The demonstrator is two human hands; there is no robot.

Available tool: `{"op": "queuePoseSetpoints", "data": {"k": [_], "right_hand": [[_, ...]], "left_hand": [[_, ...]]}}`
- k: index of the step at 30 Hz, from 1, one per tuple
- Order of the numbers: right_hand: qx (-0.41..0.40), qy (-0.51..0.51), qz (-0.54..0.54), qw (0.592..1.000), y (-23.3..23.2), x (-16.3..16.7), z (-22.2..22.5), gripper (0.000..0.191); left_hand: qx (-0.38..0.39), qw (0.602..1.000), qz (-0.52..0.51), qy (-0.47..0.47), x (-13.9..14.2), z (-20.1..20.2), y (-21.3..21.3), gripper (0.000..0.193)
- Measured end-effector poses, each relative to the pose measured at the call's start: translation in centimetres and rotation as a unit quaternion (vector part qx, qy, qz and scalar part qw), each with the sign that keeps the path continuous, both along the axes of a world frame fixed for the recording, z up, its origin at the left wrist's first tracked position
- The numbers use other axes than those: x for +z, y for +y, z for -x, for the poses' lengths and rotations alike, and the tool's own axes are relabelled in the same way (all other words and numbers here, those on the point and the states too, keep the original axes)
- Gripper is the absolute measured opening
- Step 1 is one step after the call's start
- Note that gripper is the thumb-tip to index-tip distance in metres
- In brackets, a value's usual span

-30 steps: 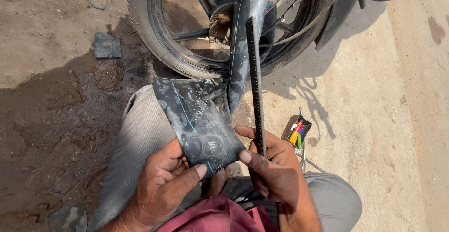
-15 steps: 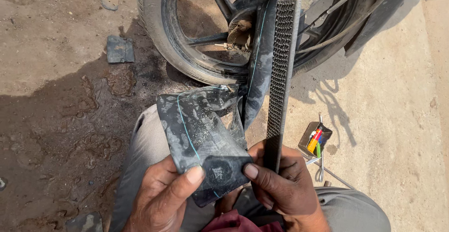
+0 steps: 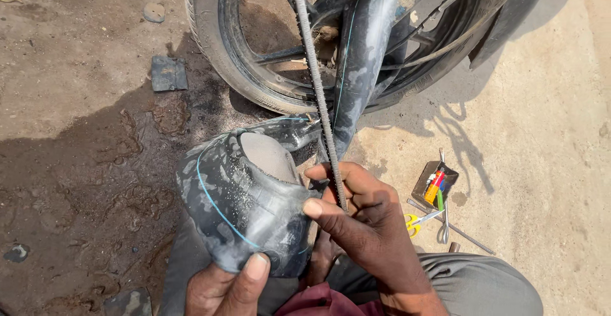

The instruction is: The person sits on the ground and uses a metal file to scrape the surface of a black rubber motorcycle inner tube. They hold the tube with one hand and file the rubber with the other, creating white dust as they work on the tire.

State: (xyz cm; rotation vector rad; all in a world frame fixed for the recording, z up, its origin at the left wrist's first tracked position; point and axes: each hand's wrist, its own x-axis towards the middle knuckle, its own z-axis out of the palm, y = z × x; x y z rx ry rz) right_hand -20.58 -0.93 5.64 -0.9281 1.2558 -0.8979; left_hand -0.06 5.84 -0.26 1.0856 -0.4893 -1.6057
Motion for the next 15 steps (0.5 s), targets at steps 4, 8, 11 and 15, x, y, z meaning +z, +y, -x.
{"op": "queuePoseSetpoints", "data": {"k": [4,8,11,15], "right_hand": [[-0.075,-0.015,0.036,0.996,4.4,-0.5,2.2,0.047],[-0.140,-0.012,-0.008,0.990,9.9,-1.6,3.9,0.054],[-0.236,0.055,-0.171,0.955,12.5,-3.0,4.0,0.064],[-0.156,0.083,-0.024,0.984,13.7,-4.6,3.5,0.064]], "left_hand": [[-0.151,0.972,-0.071,0.166,0.0,1.1,-1.3,0.036],[-0.167,0.977,-0.017,0.133,-0.1,2.2,-2.9,0.035],[-0.165,0.983,-0.026,0.071,-0.1,3.3,-3.8,0.035],[-0.171,0.982,-0.035,0.073,0.3,4.7,-4.9,0.032]]}}
